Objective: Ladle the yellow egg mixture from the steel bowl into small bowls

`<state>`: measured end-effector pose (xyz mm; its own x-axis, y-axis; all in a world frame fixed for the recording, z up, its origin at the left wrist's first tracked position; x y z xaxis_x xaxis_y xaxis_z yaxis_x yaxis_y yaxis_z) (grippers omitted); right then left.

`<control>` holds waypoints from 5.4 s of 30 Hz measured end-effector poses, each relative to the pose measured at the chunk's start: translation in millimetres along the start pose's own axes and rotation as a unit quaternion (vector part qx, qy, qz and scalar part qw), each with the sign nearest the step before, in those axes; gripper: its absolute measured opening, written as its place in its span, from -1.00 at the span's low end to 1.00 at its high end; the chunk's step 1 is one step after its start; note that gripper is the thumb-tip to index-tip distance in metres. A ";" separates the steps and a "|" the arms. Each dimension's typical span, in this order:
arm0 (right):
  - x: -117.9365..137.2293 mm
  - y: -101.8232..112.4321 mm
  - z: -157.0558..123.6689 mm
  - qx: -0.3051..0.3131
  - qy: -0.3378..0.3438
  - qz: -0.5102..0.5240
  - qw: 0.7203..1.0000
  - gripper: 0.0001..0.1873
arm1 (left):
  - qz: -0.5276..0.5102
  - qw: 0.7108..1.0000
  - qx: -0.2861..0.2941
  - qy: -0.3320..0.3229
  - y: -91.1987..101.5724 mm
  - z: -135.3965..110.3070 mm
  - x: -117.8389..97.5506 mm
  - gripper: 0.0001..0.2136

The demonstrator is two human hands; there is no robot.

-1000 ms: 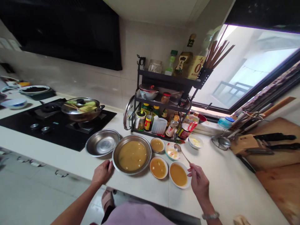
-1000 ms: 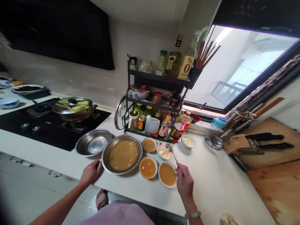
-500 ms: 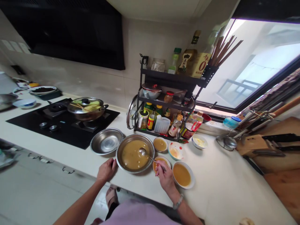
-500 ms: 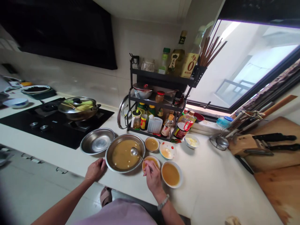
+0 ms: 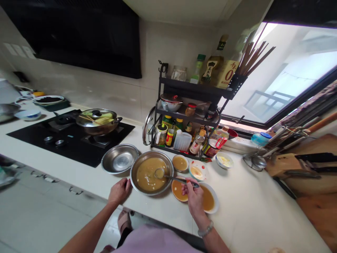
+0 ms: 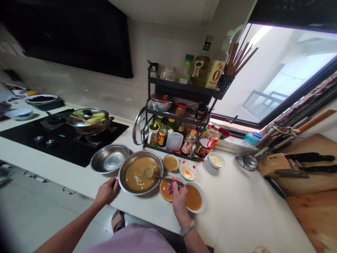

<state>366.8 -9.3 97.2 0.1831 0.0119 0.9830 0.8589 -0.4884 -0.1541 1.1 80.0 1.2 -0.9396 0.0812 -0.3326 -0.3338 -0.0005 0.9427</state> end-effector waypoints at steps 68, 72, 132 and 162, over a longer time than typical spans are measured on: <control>7.9 17.6 -5.4 -0.025 -0.012 0.047 0.999 -0.56 | 0.015 1.000 -0.003 -0.001 -0.8 1.0 -0.2 -0.65; 21.0 31.2 -4.6 -0.043 -0.014 0.080 0.996 -0.54 | 0.017 1.000 -0.008 -0.003 -0.6 1.1 0.8 -0.65; 3.9 7.3 -8.4 -0.006 -0.006 0.034 0.999 -0.57 | 0.005 1.000 -0.007 -0.002 -2.0 1.1 2.2 -0.64; 70.7 134.7 0.7 -0.130 0.207 -0.180 0.953 -0.65 | 0.012 1.000 -0.007 -0.005 -1.0 1.1 1.5 -0.65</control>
<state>495.8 -73.6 145.8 -0.3529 -0.0994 0.9304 0.6723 -0.7185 0.1782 0.1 81.1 -0.2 -0.9465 0.0903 -0.3099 -0.3125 -0.0165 0.9498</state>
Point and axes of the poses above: each hand's wrist, its own z-axis towards the middle knuckle, its own y-axis out of the back of the hand, x = y × z, the point moved 8 cm from there along z, towards the middle knuckle, and after that the axes turned 5 degrees about -y, right-handed, at the moved point
